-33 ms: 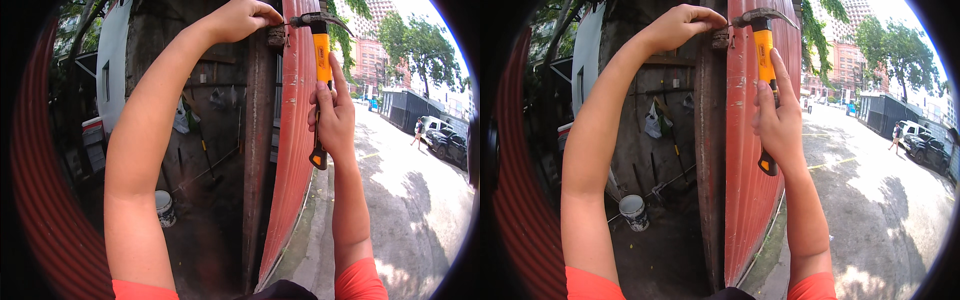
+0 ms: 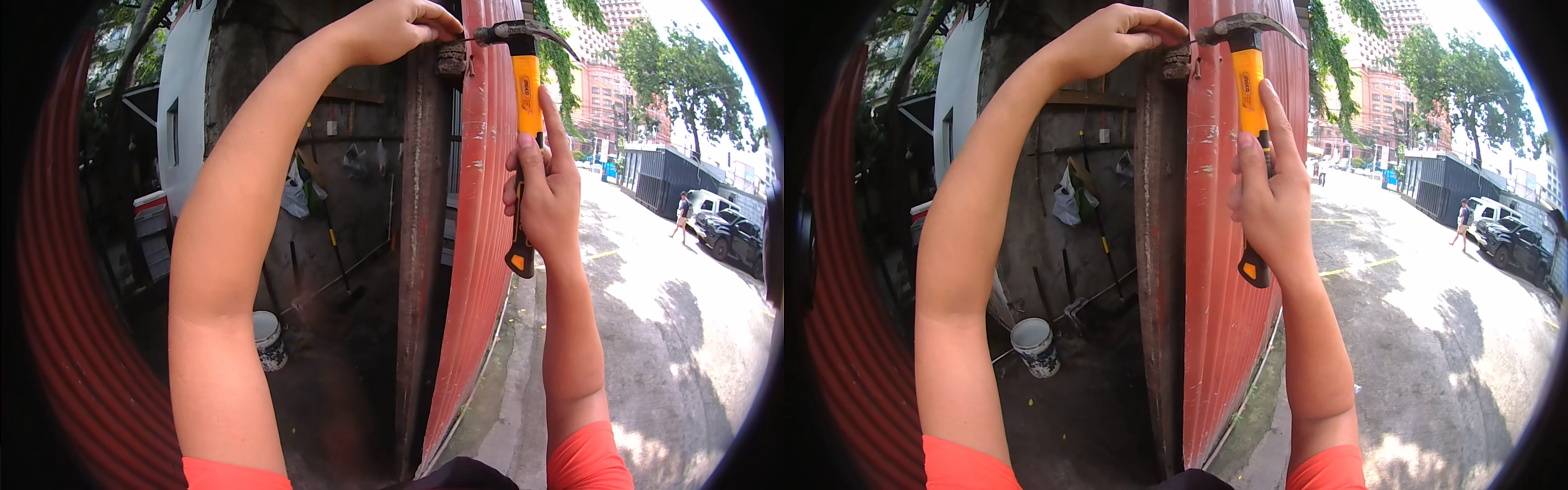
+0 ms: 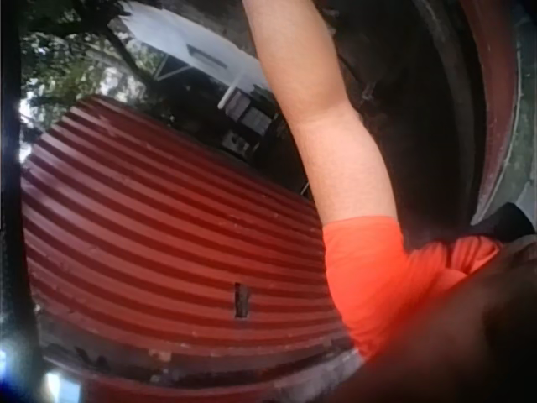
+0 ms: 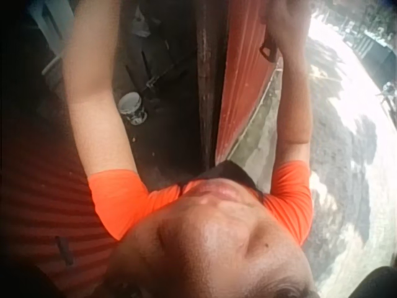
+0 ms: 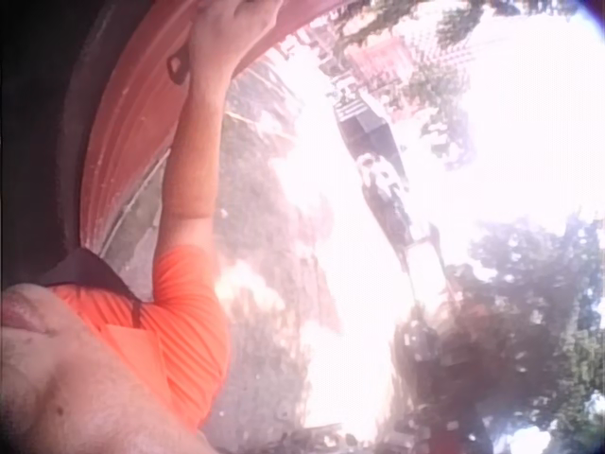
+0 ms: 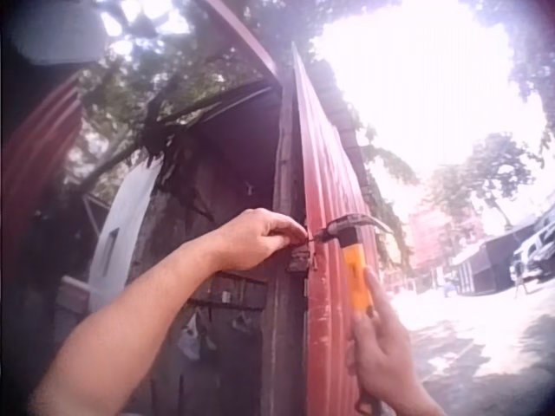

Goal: The person uses a hammer to drive nails into a red corrugated metal gate. They repeatedly position nails and strike them with the hammer, occasionally bending the gate to align it with the frame.

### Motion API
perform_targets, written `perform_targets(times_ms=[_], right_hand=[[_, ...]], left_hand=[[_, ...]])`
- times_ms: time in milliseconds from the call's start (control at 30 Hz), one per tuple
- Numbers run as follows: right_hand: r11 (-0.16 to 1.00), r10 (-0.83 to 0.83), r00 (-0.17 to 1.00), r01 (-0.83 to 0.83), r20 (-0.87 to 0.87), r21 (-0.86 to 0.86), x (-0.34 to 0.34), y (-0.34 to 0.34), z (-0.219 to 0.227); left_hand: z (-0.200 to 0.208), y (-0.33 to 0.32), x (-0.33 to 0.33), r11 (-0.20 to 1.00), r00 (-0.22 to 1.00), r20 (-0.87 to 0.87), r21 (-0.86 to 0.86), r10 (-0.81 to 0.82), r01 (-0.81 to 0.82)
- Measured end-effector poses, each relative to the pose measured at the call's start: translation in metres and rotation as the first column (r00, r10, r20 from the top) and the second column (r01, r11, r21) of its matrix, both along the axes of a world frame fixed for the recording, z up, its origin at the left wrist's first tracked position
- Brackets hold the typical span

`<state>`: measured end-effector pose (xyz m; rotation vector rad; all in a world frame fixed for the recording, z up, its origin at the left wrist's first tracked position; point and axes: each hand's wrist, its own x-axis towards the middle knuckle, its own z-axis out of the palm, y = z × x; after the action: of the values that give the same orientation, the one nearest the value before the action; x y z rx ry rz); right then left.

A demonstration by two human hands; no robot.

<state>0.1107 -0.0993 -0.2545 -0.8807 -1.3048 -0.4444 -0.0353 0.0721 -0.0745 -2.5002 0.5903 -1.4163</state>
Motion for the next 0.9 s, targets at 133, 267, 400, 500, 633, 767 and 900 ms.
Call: perform_targets(times_ms=[133, 267, 400, 500, 633, 767, 900], right_hand=[[0.998, -0.026, 1.000, 0.027, -0.014, 0.059, 0.000, 0.002, 0.000], [0.996, -0.042, 0.999, 0.042, -0.012, 0.079, 0.001, 0.003, 0.006], [0.999, -0.017, 1.000, 0.018, 0.014, -0.026, 0.005, 0.000, 0.006], [0.996, -0.089, 0.995, 0.089, -0.036, 0.005, 0.000, -0.007, 0.004], [0.991, -0.092, 0.994, 0.098, -0.062, 0.091, -0.002, -0.014, 0.000], [0.996, -0.063, 0.997, 0.066, -0.053, 0.063, 0.006, -0.017, 0.003], [0.994, -0.084, 0.995, 0.087, -0.054, 0.060, 0.009, -0.019, 0.002]], left_hand=[[0.025, 0.001, 0.001, 0.977, 0.968, -0.220, -0.148, 0.121, -0.156], [0.030, -0.005, -0.005, 0.988, 0.980, -0.126, 0.019, 0.157, -0.156], [0.031, -0.003, -0.002, 0.980, 0.973, -0.153, -0.064, 0.175, -0.187], [0.026, -0.017, -0.007, 0.981, 0.968, -0.158, 0.001, 0.193, -0.196], [0.037, -0.011, -0.001, 0.973, 0.960, -0.160, 0.028, 0.229, -0.227], [0.035, -0.023, 0.000, 0.953, 0.942, -0.178, -0.048, 0.286, -0.299], [0.039, -0.043, -0.006, 0.902, 0.892, -0.180, -0.047, 0.416, -0.430]])
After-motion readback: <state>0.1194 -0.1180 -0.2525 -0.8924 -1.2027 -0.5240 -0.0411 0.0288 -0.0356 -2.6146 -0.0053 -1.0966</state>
